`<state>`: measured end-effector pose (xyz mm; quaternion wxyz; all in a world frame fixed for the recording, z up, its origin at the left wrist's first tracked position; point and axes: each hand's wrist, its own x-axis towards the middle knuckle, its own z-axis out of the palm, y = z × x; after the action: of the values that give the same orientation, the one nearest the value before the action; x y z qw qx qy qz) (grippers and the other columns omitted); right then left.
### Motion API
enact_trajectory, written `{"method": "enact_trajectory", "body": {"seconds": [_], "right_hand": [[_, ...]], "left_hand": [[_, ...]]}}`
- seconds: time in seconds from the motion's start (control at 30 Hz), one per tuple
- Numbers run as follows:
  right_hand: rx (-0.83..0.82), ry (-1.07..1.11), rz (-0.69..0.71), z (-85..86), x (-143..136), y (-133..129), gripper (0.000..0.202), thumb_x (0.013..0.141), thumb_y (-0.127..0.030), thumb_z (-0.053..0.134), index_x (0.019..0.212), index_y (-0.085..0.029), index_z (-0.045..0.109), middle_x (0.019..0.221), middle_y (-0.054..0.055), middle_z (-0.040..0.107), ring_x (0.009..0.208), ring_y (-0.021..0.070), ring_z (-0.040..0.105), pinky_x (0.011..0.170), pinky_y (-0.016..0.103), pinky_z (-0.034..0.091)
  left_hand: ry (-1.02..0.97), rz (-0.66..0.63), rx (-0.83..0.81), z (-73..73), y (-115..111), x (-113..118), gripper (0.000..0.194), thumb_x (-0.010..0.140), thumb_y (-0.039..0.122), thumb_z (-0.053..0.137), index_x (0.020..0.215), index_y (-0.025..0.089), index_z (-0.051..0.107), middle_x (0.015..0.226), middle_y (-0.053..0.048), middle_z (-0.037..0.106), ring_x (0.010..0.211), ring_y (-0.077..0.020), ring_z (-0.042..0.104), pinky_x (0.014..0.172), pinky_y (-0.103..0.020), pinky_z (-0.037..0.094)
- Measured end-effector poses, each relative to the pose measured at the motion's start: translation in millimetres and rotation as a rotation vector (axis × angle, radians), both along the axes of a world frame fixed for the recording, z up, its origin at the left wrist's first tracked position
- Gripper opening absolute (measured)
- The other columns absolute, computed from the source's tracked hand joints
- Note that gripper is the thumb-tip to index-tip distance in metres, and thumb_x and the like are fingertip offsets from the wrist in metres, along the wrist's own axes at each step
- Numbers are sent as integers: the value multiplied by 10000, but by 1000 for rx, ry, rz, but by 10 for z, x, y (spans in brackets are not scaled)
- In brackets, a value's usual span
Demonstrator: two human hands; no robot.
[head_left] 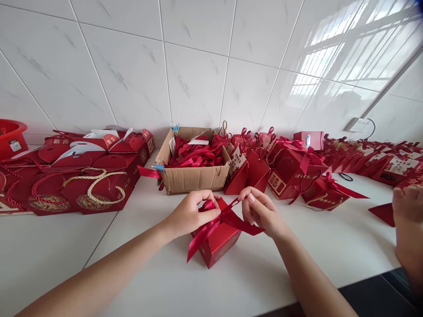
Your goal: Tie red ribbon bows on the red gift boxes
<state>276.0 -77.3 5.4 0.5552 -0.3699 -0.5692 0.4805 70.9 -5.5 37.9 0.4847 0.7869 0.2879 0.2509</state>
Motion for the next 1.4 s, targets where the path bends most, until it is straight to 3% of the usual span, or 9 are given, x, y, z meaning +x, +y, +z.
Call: {"method": "enact_trajectory", "body": {"seconds": [0.3, 0.43, 0.57, 0.67, 0.8, 0.93, 1.03, 1.17, 1.4], "right_hand": [[-248, -221, 499, 147, 247, -173, 227, 740, -180, 747, 766, -140, 525, 707, 9, 617, 680, 122, 652, 637, 238, 517], [-226, -385, 804, 218, 248, -158, 381, 752, -294, 740, 1037, -61, 642, 1017, 187, 694, 979, 229, 668, 880, 360, 514], [-120, -520, 999, 344, 299, -175, 500, 788, -447, 669, 1108, -63, 656, 922, 174, 725, 853, 226, 710, 740, 307, 562], [92, -505, 818, 460, 238, -300, 305, 835, -443, 609, 915, -167, 712, 663, 53, 702, 586, 150, 665, 594, 266, 539], [380, -608, 153, 528, -219, -546, 172, 771, -330, 718, 896, -222, 673, 726, 21, 665, 619, 141, 583, 591, 272, 502], [728, -1149, -312, 301, -826, -595, 368, 743, -317, 724, 1082, -212, 627, 959, 92, 647, 821, 246, 559, 696, 393, 467], [795, -1255, -608, 26, -1058, -485, 311, 783, -135, 634, 1079, -227, 642, 958, 87, 640, 831, 243, 530, 709, 395, 412], [810, -1053, -697, -140, -1060, -379, 200, 820, -118, 604, 959, -243, 674, 900, 51, 633, 803, 202, 506, 683, 351, 357], [740, -861, -492, 58, -647, -519, 174, 821, -89, 586, 921, -209, 663, 850, 51, 564, 770, 179, 519, 690, 362, 378]], "left_hand": [[42, 14, 26, -40, -3, -34, 150, 732, 326, 682, 740, 197, 606, 1138, -65, 656, 1138, -257, 575, 1006, -372, 406], [39, 2, 34, -67, 9, -37, 153, 725, 325, 684, 738, 192, 609, 1149, -77, 650, 1145, -268, 571, 1003, -376, 412], [21, -31, 38, -73, 21, -35, 141, 722, 313, 681, 729, 193, 609, 1088, -83, 667, 1180, -276, 544, 1000, -377, 410], [29, -31, 15, -71, 28, -32, 152, 713, 320, 688, 729, 188, 616, 1114, -96, 660, 1183, -287, 540, 1006, -402, 396], [33, -34, 16, -88, 31, -21, 143, 694, 315, 695, 720, 181, 651, 1097, -104, 666, 1165, -307, 546, 1001, -433, 392], [-8, -41, 13, -127, 29, -9, 132, 704, 303, 667, 678, 185, 613, 960, -76, 686, 1175, -305, 535, 959, -404, 434], [-27, -32, 9, -143, 26, -10, 166, 707, 336, 667, 695, 184, 602, 959, -67, 678, 1156, -305, 545, 951, -401, 442], [-46, -59, 45, -137, 19, -13, 161, 712, 331, 663, 691, 180, 611, 910, -63, 682, 1132, -295, 559, 932, -383, 453], [-50, 6, 62, -168, 61, -21, 171, 716, 336, 670, 730, 167, 647, 1071, -98, 684, 1086, -274, 599, 931, -357, 451]]}}
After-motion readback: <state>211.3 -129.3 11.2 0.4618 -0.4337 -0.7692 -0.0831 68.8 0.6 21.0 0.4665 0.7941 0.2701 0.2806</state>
